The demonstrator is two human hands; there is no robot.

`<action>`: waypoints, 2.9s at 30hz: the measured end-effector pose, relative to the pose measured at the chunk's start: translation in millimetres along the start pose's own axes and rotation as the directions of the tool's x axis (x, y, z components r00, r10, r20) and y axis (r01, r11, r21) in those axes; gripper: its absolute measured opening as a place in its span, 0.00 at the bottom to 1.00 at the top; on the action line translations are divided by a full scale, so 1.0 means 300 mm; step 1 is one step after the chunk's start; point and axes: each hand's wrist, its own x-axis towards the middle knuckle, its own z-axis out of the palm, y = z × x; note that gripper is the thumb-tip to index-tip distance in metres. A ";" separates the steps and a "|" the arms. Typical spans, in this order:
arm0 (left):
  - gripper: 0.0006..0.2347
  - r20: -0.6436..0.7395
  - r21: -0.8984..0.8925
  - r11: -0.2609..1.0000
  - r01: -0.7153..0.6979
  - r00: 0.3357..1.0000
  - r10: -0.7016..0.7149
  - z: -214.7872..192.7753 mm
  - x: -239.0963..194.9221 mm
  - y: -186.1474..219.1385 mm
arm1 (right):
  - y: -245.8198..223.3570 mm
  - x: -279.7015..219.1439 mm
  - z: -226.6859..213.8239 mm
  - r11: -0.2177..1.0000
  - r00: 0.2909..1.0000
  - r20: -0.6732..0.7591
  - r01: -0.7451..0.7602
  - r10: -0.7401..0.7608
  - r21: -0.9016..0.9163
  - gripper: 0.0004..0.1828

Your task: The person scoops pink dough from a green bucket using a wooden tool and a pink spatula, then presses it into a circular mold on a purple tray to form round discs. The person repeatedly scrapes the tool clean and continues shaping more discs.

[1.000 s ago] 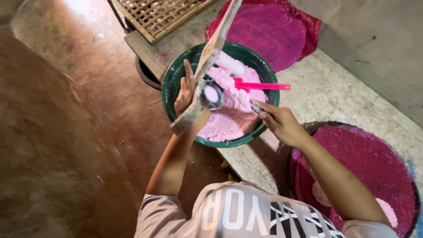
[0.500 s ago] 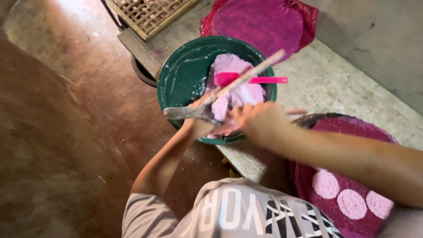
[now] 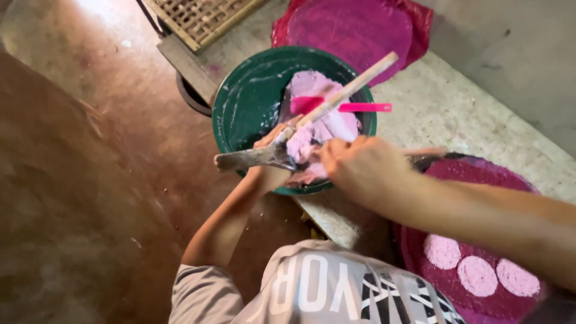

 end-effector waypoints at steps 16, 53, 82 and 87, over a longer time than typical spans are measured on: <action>0.26 -0.022 0.394 0.900 -0.186 0.977 0.212 -0.047 0.002 0.053 | -0.047 -0.010 0.060 0.999 1.000 0.024 0.004 -0.003 -0.047 0.07; 0.30 -0.291 0.860 0.499 0.106 0.905 0.309 -0.138 0.074 -0.003 | 0.004 -0.066 0.495 -0.115 0.883 0.370 -0.351 0.288 0.929 0.22; 0.20 0.524 -0.851 -0.109 0.513 0.845 -0.109 0.169 -0.261 0.091 | -0.039 -0.038 0.405 -0.619 0.769 -0.258 0.629 0.586 0.470 0.54; 0.19 0.531 -0.703 0.582 0.409 0.846 0.046 0.301 -0.255 0.234 | -0.038 -0.340 0.235 -0.435 0.691 -0.211 0.631 0.691 0.642 0.41</action>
